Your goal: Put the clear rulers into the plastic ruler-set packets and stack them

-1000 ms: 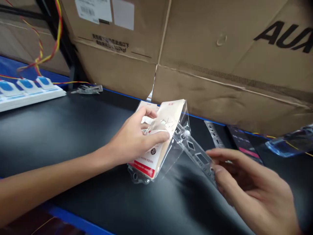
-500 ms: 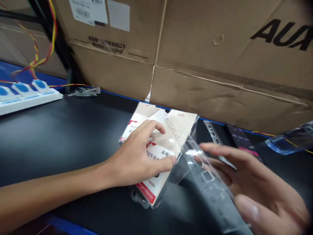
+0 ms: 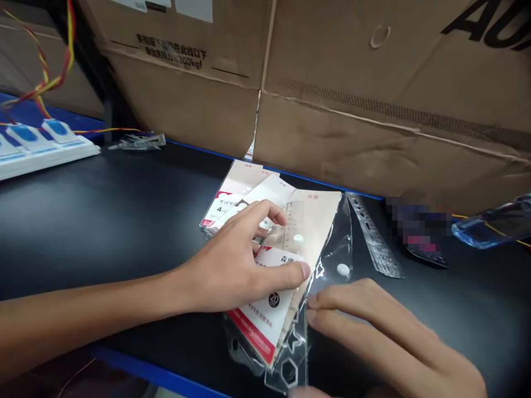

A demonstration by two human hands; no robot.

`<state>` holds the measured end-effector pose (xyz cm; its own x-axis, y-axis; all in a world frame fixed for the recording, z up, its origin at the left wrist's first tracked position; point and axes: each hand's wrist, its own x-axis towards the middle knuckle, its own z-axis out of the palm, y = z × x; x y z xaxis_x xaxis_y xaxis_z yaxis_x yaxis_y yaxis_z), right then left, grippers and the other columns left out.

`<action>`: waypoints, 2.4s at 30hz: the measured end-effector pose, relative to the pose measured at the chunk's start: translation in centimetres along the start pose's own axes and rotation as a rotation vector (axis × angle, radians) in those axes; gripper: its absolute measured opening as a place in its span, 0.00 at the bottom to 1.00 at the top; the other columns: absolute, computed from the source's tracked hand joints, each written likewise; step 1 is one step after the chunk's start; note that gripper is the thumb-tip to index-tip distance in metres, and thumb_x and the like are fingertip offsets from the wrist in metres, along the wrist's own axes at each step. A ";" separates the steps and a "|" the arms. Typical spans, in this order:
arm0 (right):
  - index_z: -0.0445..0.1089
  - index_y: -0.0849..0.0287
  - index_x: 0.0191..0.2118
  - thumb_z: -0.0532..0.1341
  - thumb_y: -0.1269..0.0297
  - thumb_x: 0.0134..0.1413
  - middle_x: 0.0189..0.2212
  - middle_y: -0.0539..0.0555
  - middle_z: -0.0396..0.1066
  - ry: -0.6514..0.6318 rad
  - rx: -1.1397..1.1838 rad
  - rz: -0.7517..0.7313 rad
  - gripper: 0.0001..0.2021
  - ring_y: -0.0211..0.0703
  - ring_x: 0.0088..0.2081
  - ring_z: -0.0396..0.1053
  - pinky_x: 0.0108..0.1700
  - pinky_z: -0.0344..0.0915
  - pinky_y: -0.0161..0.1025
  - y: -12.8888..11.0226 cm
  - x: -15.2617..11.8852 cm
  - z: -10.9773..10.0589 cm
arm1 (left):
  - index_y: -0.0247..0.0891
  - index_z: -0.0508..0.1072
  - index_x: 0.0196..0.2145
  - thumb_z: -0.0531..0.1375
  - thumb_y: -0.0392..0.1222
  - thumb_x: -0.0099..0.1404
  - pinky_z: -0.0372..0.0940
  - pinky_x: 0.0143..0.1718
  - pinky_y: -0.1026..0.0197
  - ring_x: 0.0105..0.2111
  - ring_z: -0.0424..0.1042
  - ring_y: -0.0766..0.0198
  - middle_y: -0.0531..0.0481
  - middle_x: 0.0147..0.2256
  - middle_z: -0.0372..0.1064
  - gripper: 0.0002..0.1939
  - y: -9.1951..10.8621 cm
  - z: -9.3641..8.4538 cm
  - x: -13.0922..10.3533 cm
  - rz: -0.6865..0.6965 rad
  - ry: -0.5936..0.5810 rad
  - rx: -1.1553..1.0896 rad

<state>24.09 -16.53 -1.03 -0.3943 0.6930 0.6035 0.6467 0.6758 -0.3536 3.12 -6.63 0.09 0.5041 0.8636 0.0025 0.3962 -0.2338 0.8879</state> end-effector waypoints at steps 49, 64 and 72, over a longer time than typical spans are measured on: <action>0.78 0.55 0.51 0.68 0.52 0.59 0.47 0.57 0.81 -0.199 0.926 0.871 0.18 0.52 0.44 0.79 0.44 0.77 0.43 3.2 0.9 -0.3 | 0.44 0.73 0.47 0.62 0.33 0.64 0.71 0.45 0.61 0.43 0.72 0.61 0.48 0.47 0.69 0.14 0.3 0.5 -1.9 0.504 -0.127 0.122; 0.68 0.54 0.56 0.65 0.54 0.62 0.60 0.61 0.68 0.135 -0.025 0.560 0.20 0.54 0.59 0.69 0.59 0.68 0.52 6.9 0.9 -0.4 | 0.41 0.74 0.53 0.67 0.52 0.63 0.67 0.50 0.54 0.48 0.72 0.50 0.43 0.52 0.71 0.23 -1.9 0.9 -1.2 0.573 -0.385 0.503; 0.71 0.53 0.54 0.62 0.57 0.65 0.58 0.58 0.71 -0.246 -0.200 0.316 0.14 0.55 0.61 0.66 0.63 0.64 0.54 6.0 0.2 -0.2 | 0.39 0.74 0.52 0.58 0.46 0.71 0.61 0.60 0.49 0.57 0.68 0.49 0.41 0.57 0.69 0.15 -2.5 -0.1 0.0 0.625 -0.106 0.658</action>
<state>27.97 -12.37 -2.89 -0.2853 0.9131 0.2913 0.8643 0.3765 -0.3335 2.09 -6.01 -2.06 0.8290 0.4563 0.3233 0.3685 -0.8806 0.2980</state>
